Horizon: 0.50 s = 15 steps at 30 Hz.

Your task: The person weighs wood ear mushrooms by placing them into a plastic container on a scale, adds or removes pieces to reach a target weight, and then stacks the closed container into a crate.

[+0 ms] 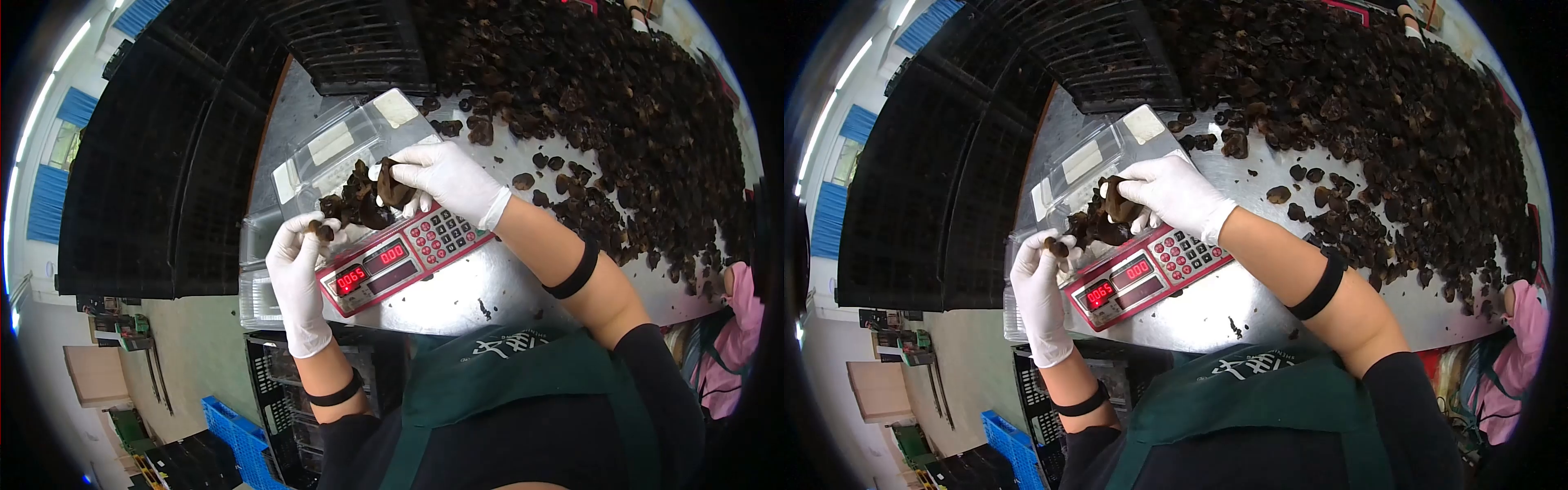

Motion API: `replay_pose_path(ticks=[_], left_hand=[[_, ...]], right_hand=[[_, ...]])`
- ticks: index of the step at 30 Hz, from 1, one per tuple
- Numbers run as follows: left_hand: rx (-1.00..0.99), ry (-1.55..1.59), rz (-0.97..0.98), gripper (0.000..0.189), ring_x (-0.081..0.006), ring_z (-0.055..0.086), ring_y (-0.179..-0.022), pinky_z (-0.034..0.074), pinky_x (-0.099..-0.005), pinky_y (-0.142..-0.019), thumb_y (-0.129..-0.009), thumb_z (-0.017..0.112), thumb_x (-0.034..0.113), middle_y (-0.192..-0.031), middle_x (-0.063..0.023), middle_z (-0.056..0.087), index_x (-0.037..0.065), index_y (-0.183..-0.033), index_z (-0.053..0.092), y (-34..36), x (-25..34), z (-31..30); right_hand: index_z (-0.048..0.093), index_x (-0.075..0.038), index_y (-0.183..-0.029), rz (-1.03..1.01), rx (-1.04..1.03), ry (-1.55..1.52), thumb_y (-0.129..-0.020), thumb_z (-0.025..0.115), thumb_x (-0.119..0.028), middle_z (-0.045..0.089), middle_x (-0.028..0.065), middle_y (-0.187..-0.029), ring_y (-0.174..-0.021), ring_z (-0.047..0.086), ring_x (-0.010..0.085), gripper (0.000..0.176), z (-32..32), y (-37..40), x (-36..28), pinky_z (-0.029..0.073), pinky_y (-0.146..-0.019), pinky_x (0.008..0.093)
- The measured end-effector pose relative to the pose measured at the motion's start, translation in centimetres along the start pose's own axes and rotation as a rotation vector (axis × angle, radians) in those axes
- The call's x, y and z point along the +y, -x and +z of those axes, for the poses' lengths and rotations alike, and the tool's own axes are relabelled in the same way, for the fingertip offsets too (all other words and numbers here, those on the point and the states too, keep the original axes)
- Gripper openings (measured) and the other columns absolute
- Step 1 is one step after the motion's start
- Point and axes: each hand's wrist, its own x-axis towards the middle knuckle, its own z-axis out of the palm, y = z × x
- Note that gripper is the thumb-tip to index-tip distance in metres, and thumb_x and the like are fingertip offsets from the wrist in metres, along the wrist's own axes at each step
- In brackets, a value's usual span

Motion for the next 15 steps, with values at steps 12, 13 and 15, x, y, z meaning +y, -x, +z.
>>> replay_pose_path(ticks=[12,13,15], left_hand=[[-0.275,0.780,-0.184,0.043,-0.0241,0.063,-0.095,0.049,-0.0268,-0.064,-0.094,0.056,0.016,-0.128,-0.0220,0.056,-0.005,-0.130,0.047,3.2,-0.9,2.8],[-0.227,0.751,-0.198,0.040,-0.0225,0.061,-0.091,0.047,-0.0278,-0.067,-0.092,0.056,0.013,-0.124,-0.0194,0.057,-0.005,-0.127,0.049,3.7,-0.8,3.6],[-0.170,0.353,-0.031,0.023,-0.0193,0.058,-0.086,0.045,-0.0265,-0.067,-0.094,0.049,0.004,-0.115,-0.0164,0.059,-0.002,-0.115,0.056,4.7,-0.7,5.8]], right_hand=[[0.069,0.003,-0.101,-0.086,0.077,0.089,-0.094,0.059,-0.015,0.070,0.0102,-0.082,-0.059,0.068,0.0134,0.022,-0.3,2.1,0.0,0.051,-0.052,0.0226],[0.068,0.003,-0.103,-0.089,0.036,0.054,-0.095,0.060,-0.015,0.069,0.0099,-0.084,-0.063,0.067,0.0124,0.022,-0.4,2.9,0.4,0.051,-0.053,0.0227],[0.067,0.004,-0.104,-0.201,-0.065,0.208,-0.095,0.059,-0.017,0.069,0.0086,-0.086,-0.071,0.067,0.0120,0.024,-2.1,5.7,0.4,0.056,-0.058,0.0264]])
